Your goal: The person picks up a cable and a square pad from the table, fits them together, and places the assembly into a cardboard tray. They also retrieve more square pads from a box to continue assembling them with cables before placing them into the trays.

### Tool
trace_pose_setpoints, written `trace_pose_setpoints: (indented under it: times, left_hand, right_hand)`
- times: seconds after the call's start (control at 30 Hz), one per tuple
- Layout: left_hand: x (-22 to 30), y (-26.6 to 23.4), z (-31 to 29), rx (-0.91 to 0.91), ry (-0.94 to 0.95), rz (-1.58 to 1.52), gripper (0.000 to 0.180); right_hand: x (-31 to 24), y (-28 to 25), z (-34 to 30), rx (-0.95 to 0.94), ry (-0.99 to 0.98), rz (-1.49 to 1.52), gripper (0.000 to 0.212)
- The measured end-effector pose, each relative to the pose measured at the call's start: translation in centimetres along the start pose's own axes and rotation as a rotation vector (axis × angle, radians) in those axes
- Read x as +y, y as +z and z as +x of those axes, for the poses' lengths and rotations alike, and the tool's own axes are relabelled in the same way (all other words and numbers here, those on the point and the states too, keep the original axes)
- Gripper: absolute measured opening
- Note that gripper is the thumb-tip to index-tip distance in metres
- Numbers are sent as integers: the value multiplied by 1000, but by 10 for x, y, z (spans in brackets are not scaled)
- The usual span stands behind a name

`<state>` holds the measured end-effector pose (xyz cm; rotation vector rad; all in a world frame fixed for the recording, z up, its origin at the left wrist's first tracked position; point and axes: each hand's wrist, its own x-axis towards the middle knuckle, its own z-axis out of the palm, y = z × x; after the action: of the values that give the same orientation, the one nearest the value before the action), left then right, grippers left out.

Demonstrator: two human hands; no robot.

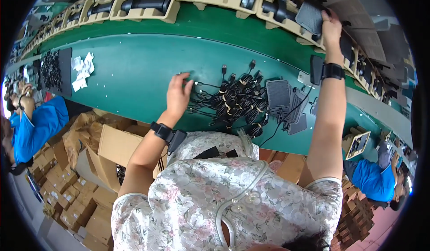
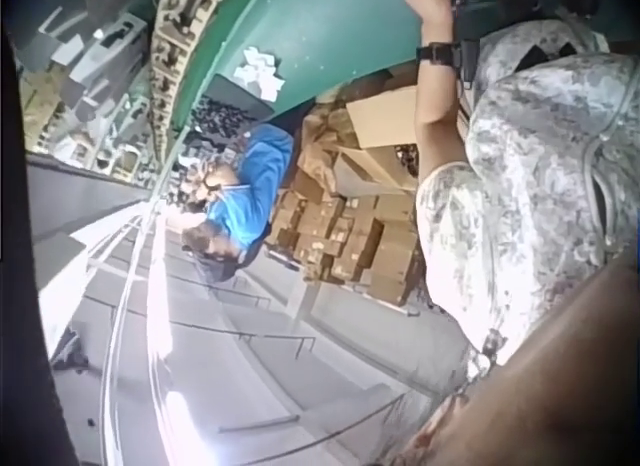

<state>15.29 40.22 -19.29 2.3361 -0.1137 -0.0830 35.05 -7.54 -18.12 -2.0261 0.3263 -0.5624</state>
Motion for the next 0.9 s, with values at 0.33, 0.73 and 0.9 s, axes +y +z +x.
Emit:
trace_pose_setpoints:
  times: [0.33,0.73,0.9]
  left_hand:
    - [-2,18,-5,0,84,160,19]
    - [23,36,18,-396,-376,-577,25]
    - [39,1,31,-443,-374,-1084,25]
  right_hand:
    - [-27,24,-27,36,-401,-1292,38]
    - [-138,68,-247,-697,202,-237,22]
    - [-170,84,-284,-724,255,294,26]
